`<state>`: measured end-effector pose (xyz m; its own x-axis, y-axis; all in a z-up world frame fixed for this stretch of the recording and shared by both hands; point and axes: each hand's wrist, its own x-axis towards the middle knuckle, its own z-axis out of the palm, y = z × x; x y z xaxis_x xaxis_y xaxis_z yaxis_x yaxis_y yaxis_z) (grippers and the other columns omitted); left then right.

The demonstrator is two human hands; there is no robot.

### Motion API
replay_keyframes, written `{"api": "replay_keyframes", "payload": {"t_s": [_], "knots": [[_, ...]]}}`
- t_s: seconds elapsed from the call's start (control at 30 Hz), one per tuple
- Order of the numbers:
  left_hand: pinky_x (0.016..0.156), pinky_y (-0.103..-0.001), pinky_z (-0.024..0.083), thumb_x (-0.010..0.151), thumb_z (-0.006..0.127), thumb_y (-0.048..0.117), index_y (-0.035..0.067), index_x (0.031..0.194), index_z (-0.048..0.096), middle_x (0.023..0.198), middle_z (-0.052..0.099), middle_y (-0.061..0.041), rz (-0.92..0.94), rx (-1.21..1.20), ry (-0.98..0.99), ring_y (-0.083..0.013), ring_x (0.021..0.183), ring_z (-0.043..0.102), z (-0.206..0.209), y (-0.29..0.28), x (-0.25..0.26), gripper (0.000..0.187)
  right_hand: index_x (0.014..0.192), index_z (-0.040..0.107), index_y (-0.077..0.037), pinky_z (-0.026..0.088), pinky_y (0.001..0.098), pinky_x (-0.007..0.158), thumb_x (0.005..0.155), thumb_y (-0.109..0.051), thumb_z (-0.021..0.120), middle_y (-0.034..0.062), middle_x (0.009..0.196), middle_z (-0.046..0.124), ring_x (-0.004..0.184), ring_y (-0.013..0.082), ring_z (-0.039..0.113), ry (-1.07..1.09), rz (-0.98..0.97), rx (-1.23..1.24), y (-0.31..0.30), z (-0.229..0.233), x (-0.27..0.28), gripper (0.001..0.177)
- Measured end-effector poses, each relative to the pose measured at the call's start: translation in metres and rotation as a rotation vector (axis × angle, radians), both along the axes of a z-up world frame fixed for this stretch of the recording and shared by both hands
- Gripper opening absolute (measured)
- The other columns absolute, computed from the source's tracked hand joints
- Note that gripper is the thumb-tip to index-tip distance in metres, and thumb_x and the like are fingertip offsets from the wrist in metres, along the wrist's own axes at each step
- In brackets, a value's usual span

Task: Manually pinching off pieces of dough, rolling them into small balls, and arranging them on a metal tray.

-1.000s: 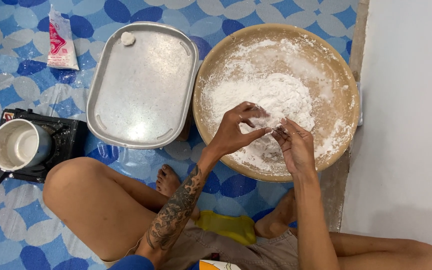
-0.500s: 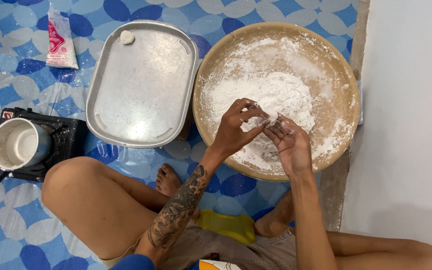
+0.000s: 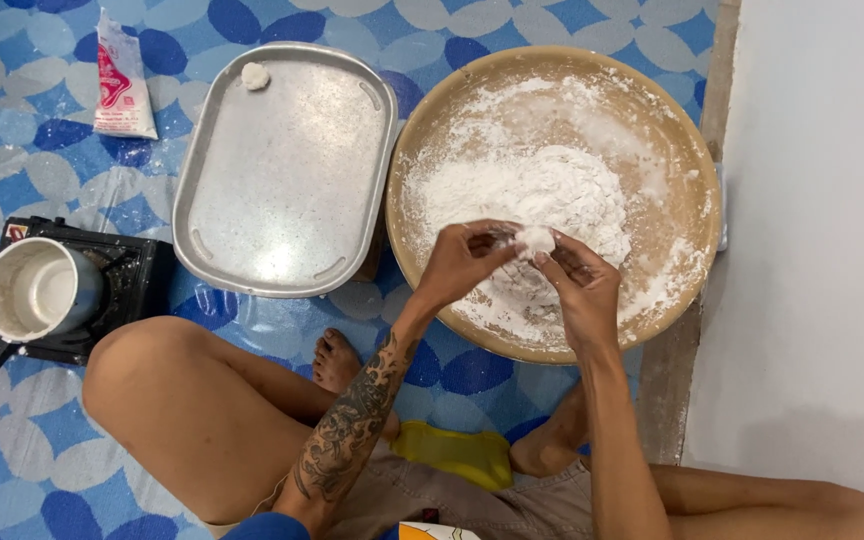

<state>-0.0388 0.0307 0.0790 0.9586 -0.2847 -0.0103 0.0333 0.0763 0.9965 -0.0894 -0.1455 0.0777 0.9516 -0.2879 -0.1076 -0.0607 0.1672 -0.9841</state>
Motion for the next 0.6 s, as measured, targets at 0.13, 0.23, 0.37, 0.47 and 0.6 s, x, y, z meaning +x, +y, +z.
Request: {"api": "replay_keyframes", "payload": {"t_s": [0.13, 0.23, 0.37, 0.47, 0.6], "knots": [[0.072, -0.027, 0.061, 0.083, 0.088, 0.019, 0.006, 0.104, 0.079, 0.091, 0.077, -0.015, 0.086, 0.014, -0.010, -0.0167, 0.088, 0.073, 0.003, 0.008, 0.005, 0.027, 0.123, 0.070, 0.003, 0.062, 0.0371, 0.091, 0.083, 0.001, 0.082, 0.0202, 0.106, 0.071, 0.100, 0.0231, 0.071, -0.048, 0.096, -0.091, 0.012, 0.022, 0.003, 0.042], [0.075, -0.029, 0.062, 0.081, 0.088, 0.013, 0.007, 0.102, 0.080, 0.090, 0.077, -0.017, 0.094, 0.058, -0.042, -0.0201, 0.090, 0.073, 0.006, 0.017, 0.014, 0.023, 0.121, 0.069, 0.008, 0.063, 0.0319, 0.083, 0.087, -0.001, 0.084, 0.0178, 0.094, 0.068, 0.091, 0.0162, 0.067, -0.121, 0.073, -0.206, 0.025, 0.025, 0.015, 0.038], [0.083, -0.039, 0.063, 0.086, 0.080, 0.003, 0.001, 0.115, 0.075, 0.103, 0.070, -0.021, -0.011, 0.065, -0.032, -0.0318, 0.098, 0.071, 0.003, 0.046, 0.025, 0.029, 0.120, 0.070, 0.006, 0.063, 0.0329, 0.084, 0.086, -0.003, 0.086, 0.0209, 0.098, 0.072, 0.094, 0.0193, 0.071, -0.078, 0.127, -0.189, 0.041, 0.019, 0.029, 0.039], [0.086, -0.049, 0.062, 0.085, 0.079, -0.001, -0.004, 0.121, 0.070, 0.111, 0.065, -0.028, -0.097, 0.172, -0.014, -0.0458, 0.105, 0.069, 0.013, 0.074, 0.027, 0.037, 0.129, 0.059, 0.007, 0.062, 0.0353, 0.085, 0.085, -0.005, 0.085, 0.0228, 0.096, 0.069, 0.092, 0.0213, 0.069, -0.004, 0.169, -0.200, 0.057, 0.027, 0.034, 0.052], [0.076, -0.039, 0.066, 0.078, 0.086, 0.004, 0.002, 0.122, 0.070, 0.099, 0.069, -0.021, 0.048, 0.427, -0.062, -0.0375, 0.094, 0.074, -0.020, 0.101, 0.036, 0.047, 0.099, 0.072, 0.010, 0.060, 0.0552, 0.070, 0.079, -0.009, 0.088, 0.0263, 0.111, 0.067, 0.075, 0.0455, 0.071, -0.163, 0.306, -0.813, 0.066, 0.005, 0.044, 0.032]]}}
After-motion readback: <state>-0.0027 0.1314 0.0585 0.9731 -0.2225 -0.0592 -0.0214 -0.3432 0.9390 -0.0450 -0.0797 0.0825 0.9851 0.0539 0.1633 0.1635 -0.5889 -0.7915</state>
